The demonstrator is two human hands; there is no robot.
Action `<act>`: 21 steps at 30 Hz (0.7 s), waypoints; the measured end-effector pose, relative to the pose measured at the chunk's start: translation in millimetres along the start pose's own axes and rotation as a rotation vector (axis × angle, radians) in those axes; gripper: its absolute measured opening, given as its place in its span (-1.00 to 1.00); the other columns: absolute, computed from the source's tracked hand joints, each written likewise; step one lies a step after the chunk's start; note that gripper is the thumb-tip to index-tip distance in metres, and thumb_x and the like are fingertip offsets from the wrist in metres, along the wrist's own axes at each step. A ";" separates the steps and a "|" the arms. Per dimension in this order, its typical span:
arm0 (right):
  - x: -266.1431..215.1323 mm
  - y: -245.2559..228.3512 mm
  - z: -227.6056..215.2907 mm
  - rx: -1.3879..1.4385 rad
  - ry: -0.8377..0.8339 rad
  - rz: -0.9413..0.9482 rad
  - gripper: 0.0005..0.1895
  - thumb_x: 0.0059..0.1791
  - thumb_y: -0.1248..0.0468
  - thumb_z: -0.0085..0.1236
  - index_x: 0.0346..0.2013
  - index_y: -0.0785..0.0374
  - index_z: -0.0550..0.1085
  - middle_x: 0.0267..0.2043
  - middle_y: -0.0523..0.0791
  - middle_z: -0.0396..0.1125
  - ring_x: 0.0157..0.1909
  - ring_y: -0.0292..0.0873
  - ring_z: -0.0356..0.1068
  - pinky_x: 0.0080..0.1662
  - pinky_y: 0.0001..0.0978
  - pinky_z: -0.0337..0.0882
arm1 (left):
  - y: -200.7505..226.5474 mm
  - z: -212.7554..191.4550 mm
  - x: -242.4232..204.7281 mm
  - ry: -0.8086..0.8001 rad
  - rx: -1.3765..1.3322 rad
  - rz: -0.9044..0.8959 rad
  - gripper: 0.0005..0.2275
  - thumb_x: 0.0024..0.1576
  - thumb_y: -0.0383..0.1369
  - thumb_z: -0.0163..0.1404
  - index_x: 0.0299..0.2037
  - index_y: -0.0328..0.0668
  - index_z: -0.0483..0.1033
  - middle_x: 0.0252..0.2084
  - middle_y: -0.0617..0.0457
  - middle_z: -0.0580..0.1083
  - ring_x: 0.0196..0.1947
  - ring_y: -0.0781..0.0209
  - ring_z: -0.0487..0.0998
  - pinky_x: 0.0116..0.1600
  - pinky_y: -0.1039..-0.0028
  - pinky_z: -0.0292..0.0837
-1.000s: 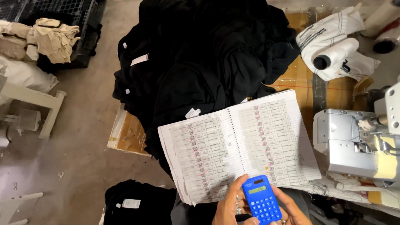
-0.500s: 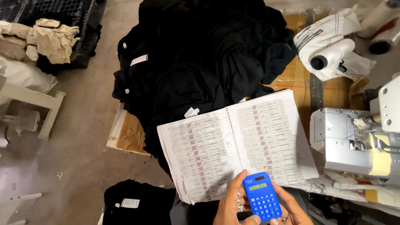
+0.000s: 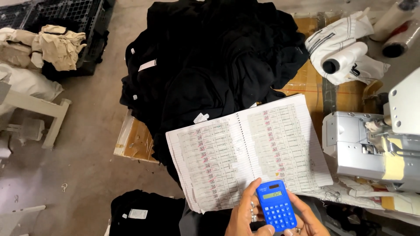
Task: Using a calculator to perform calculations based on entries in a production log notebook.
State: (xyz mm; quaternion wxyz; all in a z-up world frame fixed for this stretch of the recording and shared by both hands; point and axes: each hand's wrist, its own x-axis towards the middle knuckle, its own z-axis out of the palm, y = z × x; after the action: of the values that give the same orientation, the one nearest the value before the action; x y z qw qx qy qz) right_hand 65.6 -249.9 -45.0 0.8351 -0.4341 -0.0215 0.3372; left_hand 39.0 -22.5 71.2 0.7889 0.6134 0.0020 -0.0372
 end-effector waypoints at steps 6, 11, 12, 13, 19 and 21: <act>0.6 -1.1 0.4 -0.027 0.000 -0.004 -0.02 -0.17 0.64 0.21 0.45 0.25 0.00 0.30 0.25 0.40 0.21 0.11 0.56 0.13 0.05 0.59 | -0.8 -0.2 0.4 -0.015 -0.037 -0.032 -0.21 -0.05 -0.48 -0.03 0.46 -0.38 -0.11 0.13 -0.39 0.44 -0.02 0.00 0.57 0.05 0.25 0.50; 0.3 0.5 0.9 -0.048 0.043 -0.006 -0.03 -0.19 0.64 0.19 0.45 0.24 0.02 0.26 0.26 0.45 0.18 0.08 0.58 0.08 0.01 0.63 | 5.0 1.0 3.4 -0.023 -0.037 -0.049 -0.20 -0.07 -0.50 -0.07 0.45 -0.39 -0.13 0.09 -0.40 0.44 -0.02 -0.04 0.56 0.09 0.15 0.51; 0.6 1.1 -0.7 -0.056 0.053 0.004 -0.02 -0.19 0.64 0.20 0.45 0.24 0.02 0.27 0.25 0.44 0.18 0.09 0.58 0.09 0.02 0.64 | 5.8 1.4 3.6 -0.021 -0.030 -0.037 -0.21 -0.07 -0.50 -0.08 0.45 -0.40 -0.12 0.10 -0.42 0.43 -0.02 -0.04 0.56 0.08 0.15 0.51; 1.0 1.9 -2.1 -0.065 0.062 0.014 -0.01 -0.20 0.64 0.21 0.45 0.23 0.03 0.28 0.24 0.43 0.18 0.10 0.58 0.09 0.04 0.64 | 6.7 1.7 3.8 -0.018 -0.023 -0.026 -0.22 -0.06 -0.50 -0.08 0.44 -0.41 -0.11 0.10 -0.43 0.43 -0.02 -0.05 0.56 0.08 0.15 0.51; 1.5 -7.0 6.9 -0.088 0.082 0.021 -0.01 -0.21 0.64 0.18 0.45 0.22 0.04 0.25 0.24 0.46 0.15 0.07 0.61 0.03 -0.05 0.69 | 5.0 1.9 5.2 -0.016 -0.054 -0.042 -0.22 -0.06 -0.49 -0.08 0.45 -0.40 -0.10 0.11 -0.40 0.43 -0.01 -0.01 0.55 0.10 0.18 0.48; 1.3 -8.2 9.2 -0.083 0.080 0.018 -0.03 -0.21 0.64 0.17 0.45 0.23 0.03 0.23 0.26 0.47 0.12 0.06 0.62 -0.03 -0.12 0.70 | 3.4 1.3 5.6 -0.017 -0.058 -0.043 -0.22 -0.06 -0.50 -0.07 0.45 -0.40 -0.10 0.12 -0.39 0.43 -0.02 0.00 0.55 0.09 0.20 0.48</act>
State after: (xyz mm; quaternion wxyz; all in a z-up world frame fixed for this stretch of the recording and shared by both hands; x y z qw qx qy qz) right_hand 68.1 -245.8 -33.5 0.8134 -0.4818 0.0017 0.3259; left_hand 44.8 -23.2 74.6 0.8053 0.5898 0.0097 -0.0594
